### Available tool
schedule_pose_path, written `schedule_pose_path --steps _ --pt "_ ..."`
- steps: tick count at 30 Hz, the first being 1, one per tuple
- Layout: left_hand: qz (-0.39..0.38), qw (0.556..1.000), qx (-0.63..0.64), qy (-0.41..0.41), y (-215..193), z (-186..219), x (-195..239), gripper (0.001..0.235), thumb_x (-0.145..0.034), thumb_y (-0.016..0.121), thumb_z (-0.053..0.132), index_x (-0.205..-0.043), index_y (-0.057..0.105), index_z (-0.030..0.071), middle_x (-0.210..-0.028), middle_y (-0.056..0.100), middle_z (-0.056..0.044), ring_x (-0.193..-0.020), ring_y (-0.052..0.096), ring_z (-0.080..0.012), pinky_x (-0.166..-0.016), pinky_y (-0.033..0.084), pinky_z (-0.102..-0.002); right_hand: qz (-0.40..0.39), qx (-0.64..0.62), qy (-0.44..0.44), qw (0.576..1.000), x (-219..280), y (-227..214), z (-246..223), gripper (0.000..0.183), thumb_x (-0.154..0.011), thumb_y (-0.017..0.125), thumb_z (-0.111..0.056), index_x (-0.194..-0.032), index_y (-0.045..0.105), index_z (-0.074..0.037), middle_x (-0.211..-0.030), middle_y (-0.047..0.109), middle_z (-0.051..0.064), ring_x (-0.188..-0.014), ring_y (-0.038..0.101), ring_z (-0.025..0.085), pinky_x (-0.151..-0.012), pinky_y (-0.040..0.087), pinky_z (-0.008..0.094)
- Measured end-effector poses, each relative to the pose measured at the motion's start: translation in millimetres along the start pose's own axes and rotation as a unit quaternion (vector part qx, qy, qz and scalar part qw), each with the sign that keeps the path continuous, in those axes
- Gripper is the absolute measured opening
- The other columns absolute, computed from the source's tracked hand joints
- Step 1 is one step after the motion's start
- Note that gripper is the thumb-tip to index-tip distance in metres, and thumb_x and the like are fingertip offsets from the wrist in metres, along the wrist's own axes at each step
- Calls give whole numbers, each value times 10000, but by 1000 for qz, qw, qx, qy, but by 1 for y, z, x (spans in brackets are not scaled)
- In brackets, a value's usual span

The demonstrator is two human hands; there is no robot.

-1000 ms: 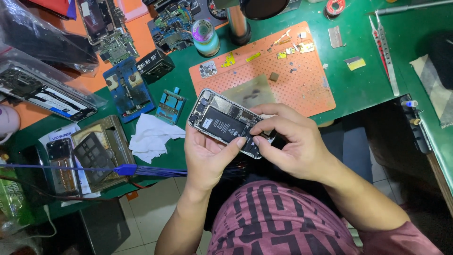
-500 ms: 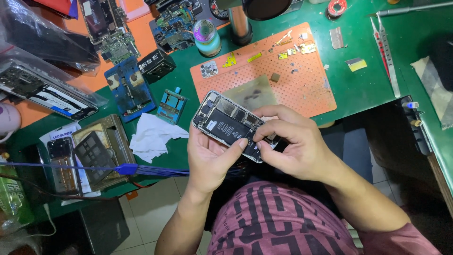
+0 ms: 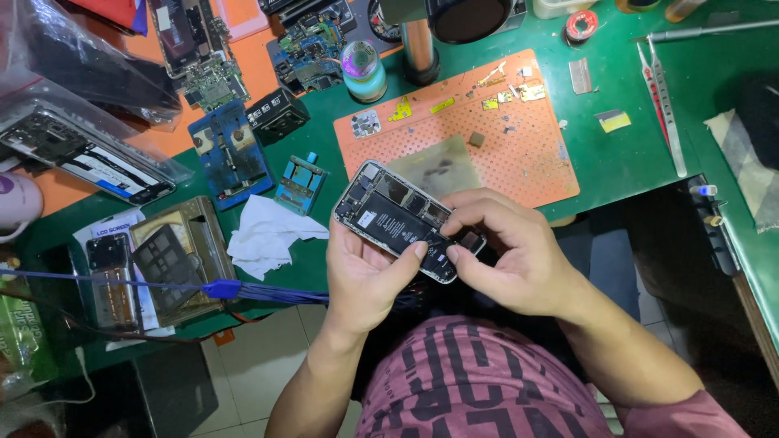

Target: The person works on a disassembled smartphone, using a blue anti-static wrist strap and their hands to manipulate internal components. They remove a ribbon cable and a small black part from the device's interior.

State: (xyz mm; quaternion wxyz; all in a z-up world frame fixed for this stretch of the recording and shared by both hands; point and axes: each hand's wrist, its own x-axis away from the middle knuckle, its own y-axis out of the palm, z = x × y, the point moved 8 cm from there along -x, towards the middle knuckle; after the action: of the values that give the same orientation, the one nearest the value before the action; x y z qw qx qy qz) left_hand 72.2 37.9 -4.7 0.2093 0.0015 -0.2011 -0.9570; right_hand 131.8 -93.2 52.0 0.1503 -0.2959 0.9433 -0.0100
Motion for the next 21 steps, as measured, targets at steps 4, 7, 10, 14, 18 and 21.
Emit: schedule_pose_path --steps 4,7,10,14,18,21 --pt "-4 1000 -7 4 1 1 2 596 -592 667 -127 -1086 373 32 -961 574 -159 -866 597 -219 -711 559 -319 2 -95 50 994 9 3 23 252 -737 552 8 -986 532 31 -781 616 136 -678 525 79 -601 500 252" --pt "-6 1000 -13 6 2 2 2 590 -592 666 -128 -1078 373 33 -947 579 -157 -845 599 -206 -701 563 -310 -4 -142 89 986 10 6 33 308 -779 479 22 -1086 455 32 -853 635 133 -752 585 101 -644 510 273" --pt "-10 999 -35 6 4 4 3 573 -593 675 -111 -1064 380 31 -935 583 -146 -823 596 -183 -676 566 -286 0 -141 107 984 7 8 32 294 -779 493 25 -1071 497 59 -785 641 148 -706 601 119 -605 519 271" --pt "-12 999 -51 11 3 4 3 558 -595 679 -97 -1052 385 30 -921 591 -136 -815 592 -172 -665 564 -270 10 -118 125 985 4 10 31 274 -760 544 0 -1030 558 45 -792 663 131 -706 588 92 -613 520 255" --pt "-12 999 -51 11 3 5 3 582 -576 692 -98 -1060 392 22 -912 596 -143 -799 597 -176 -651 566 -272 13 -103 133 986 4 10 31 268 -745 563 2 -1008 571 55 -786 673 135 -660 590 89 -541 530 234" --pt "-20 998 -59 14 8 10 4 548 -593 690 -75 -1042 393 29 -909 594 -126 -810 583 -154 -657 561 -248 20 -98 127 987 4 9 30 268 -735 574 6 -998 578 53 -773 669 131 -678 582 87 -596 527 253"
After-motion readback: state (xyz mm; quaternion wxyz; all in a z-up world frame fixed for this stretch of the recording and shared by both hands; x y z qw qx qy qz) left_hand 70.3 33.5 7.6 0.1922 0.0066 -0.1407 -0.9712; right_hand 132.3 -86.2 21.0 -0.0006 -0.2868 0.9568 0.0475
